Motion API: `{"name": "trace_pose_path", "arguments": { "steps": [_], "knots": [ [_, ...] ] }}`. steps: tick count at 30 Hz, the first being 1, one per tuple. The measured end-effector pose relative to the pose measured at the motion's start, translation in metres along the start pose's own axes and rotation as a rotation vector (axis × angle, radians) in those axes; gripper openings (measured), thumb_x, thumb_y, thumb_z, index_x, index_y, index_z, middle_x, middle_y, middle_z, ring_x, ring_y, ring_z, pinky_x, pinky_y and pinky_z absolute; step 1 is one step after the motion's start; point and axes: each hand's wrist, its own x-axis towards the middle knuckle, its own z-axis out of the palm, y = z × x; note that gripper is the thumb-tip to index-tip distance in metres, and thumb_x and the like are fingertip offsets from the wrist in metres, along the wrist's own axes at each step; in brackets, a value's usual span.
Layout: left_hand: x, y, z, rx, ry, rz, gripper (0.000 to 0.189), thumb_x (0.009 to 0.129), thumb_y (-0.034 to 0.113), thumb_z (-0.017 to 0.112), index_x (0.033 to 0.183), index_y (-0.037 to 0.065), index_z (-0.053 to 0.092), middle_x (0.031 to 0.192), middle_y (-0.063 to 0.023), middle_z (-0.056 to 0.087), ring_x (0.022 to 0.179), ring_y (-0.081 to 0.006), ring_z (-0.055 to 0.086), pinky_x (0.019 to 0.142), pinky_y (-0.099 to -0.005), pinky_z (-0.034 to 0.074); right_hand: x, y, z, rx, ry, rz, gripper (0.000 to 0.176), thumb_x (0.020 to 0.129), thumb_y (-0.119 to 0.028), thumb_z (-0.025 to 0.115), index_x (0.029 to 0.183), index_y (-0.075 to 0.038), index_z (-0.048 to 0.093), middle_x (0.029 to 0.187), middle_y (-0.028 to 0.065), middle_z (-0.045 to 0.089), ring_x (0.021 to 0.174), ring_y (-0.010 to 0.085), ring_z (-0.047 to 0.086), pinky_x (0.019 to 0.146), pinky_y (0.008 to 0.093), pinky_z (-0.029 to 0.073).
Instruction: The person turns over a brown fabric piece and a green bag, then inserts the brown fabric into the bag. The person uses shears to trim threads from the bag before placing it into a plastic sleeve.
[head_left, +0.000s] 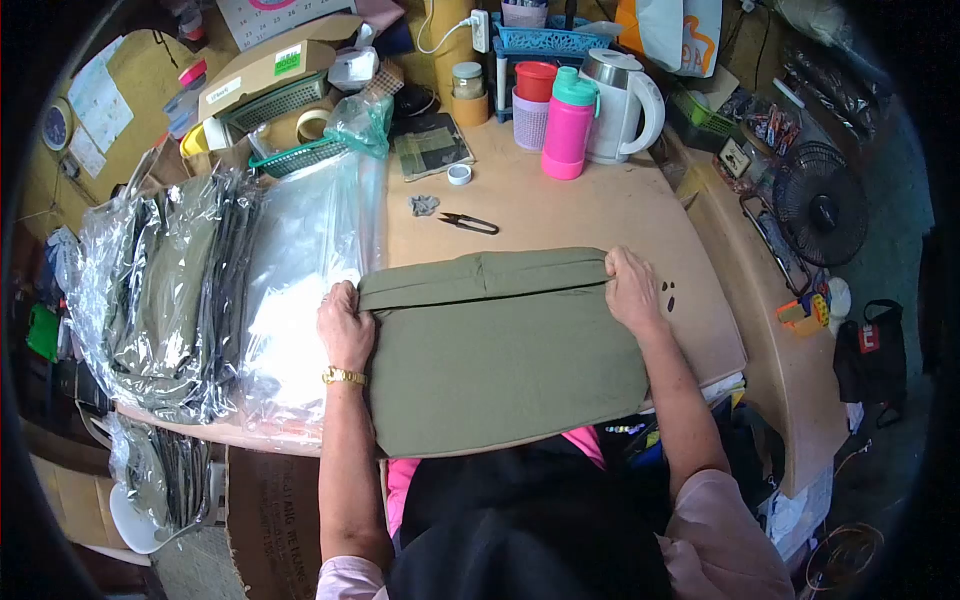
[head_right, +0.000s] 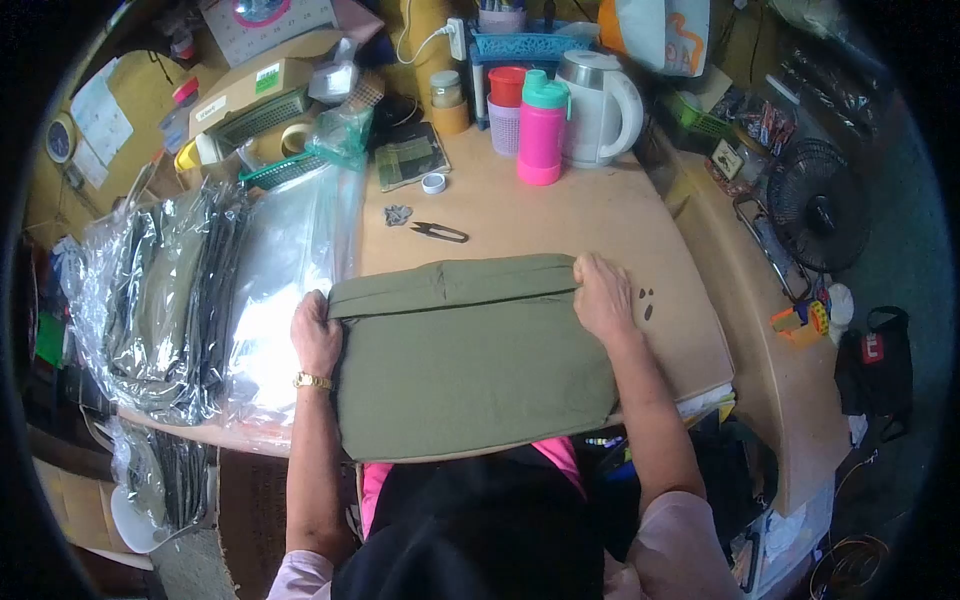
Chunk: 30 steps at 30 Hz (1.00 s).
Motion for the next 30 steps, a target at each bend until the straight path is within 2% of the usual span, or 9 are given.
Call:
{"name": "trace_pose_path", "arguments": {
  "steps": [7, 9, 12, 15, 17, 19, 22, 27, 30],
  "knots": [
    [0.010, 0.007, -0.004, 0.065, -0.113, -0.119, 0.013, 0.070, -0.003, 0.057, 0.078, 0.004, 0.049, 0.080, -0.0155, 0.058, 0.081, -0.0379, 0.057, 0.075, -0.0461, 0.044, -0.001, 0.005, 0.006, 0.055, 0.061, -0.043, 0.029, 0.071, 0.009, 0.059, 0.091, -0.007, 0.044, 0.087, 0.0123, 0.054, 0.090, 0.0364, 0.057, 0.078, 0.0461, 0.041],
    [0.017, 0.027, -0.030, 0.054, -0.243, -0.216, 0.033, 0.079, 0.013, 0.072, 0.108, 0.007, 0.058, 0.113, -0.0183, 0.060, 0.109, -0.0362, 0.057, 0.093, -0.0498, 0.044, 0.000, 0.005, 0.005, 0.084, 0.052, 0.005, 0.029, 0.070, 0.009, 0.058, 0.090, -0.006, 0.044, 0.086, 0.0132, 0.055, 0.092, 0.0378, 0.057, 0.078, 0.0478, 0.042],
    [0.000, 0.098, -0.065, 0.270, -0.236, 0.074, 0.071, 0.079, 0.034, 0.081, 0.138, 0.011, 0.049, 0.148, -0.0186, 0.042, 0.136, -0.0379, 0.043, 0.110, -0.0610, 0.032, 0.004, 0.012, 0.001, 0.162, -0.059, 0.070, 0.025, 0.077, 0.003, 0.063, 0.094, -0.004, 0.046, 0.095, 0.0160, 0.058, 0.095, 0.0394, 0.058, 0.082, 0.0469, 0.044],
    [-0.053, 0.168, -0.060, 0.138, -0.606, 0.278, 0.083, 0.090, 0.058, 0.060, 0.156, 0.016, 0.032, 0.162, -0.0193, 0.025, 0.151, -0.0415, 0.018, 0.117, -0.0670, 0.012, 0.013, -0.005, -0.040, 0.355, -0.242, 0.205, 0.030, 0.085, -0.014, 0.071, 0.106, -0.003, 0.053, 0.110, 0.0177, 0.059, 0.106, 0.0392, 0.058, 0.092, 0.0461, 0.044],
    [-0.080, 0.169, -0.032, 0.146, -0.648, 0.326, 0.084, 0.092, 0.063, 0.055, 0.157, 0.017, 0.030, 0.163, -0.0193, 0.023, 0.152, -0.0415, 0.015, 0.117, -0.0688, 0.010, -0.002, -0.042, -0.066, -0.032, -0.053, 0.096, 0.048, 0.089, -0.034, 0.072, 0.123, -0.006, 0.055, 0.122, 0.0172, 0.057, 0.115, 0.0366, 0.055, 0.100, 0.0486, 0.041],
    [-0.093, 0.166, -0.013, 0.184, -0.615, 0.282, 0.085, 0.092, 0.066, 0.051, 0.158, 0.017, 0.029, 0.163, -0.0189, 0.022, 0.152, -0.0418, 0.014, 0.116, -0.0701, 0.009, -0.022, -0.079, -0.072, -0.012, -0.077, 0.026, 0.061, 0.090, -0.044, 0.068, 0.137, -0.009, 0.051, 0.138, 0.0195, 0.051, 0.134, 0.0354, 0.044, 0.111, 0.0575, 0.030],
    [-0.090, 0.167, -0.008, 0.164, -0.593, 0.276, 0.085, 0.091, 0.066, 0.052, 0.156, 0.015, 0.033, 0.163, -0.0187, 0.024, 0.151, -0.0416, 0.017, 0.117, -0.0687, 0.010, -0.069, -0.119, -0.053, -0.127, -0.332, -0.053, 0.065, 0.094, -0.047, 0.059, 0.148, -0.015, 0.043, 0.162, 0.0199, 0.024, 0.152, 0.0349, 0.017, 0.117, 0.0701, 0.007],
    [-0.085, 0.163, -0.002, 0.154, -0.561, 0.286, 0.081, 0.092, 0.062, 0.053, 0.154, 0.013, 0.036, 0.161, -0.0204, 0.027, 0.149, -0.0434, 0.022, 0.117, -0.0673, 0.011, -0.067, -0.049, -0.040, -0.193, -0.293, 0.228, 0.059, 0.095, -0.043, 0.061, 0.145, -0.015, 0.047, 0.162, 0.0165, 0.025, 0.152, 0.0337, 0.018, 0.116, 0.0693, 0.009],
    [-0.081, 0.158, 0.000, 0.092, -0.607, 0.255, 0.081, 0.092, 0.065, 0.052, 0.154, 0.015, 0.037, 0.161, -0.0208, 0.027, 0.150, -0.0437, 0.019, 0.117, -0.0676, 0.010, -0.075, -0.040, -0.082, 0.244, -0.155, 0.212, 0.049, 0.092, -0.032, 0.067, 0.135, -0.014, 0.054, 0.160, 0.0168, 0.029, 0.152, 0.0353, 0.019, 0.118, 0.0652, 0.014]
  ]
}}
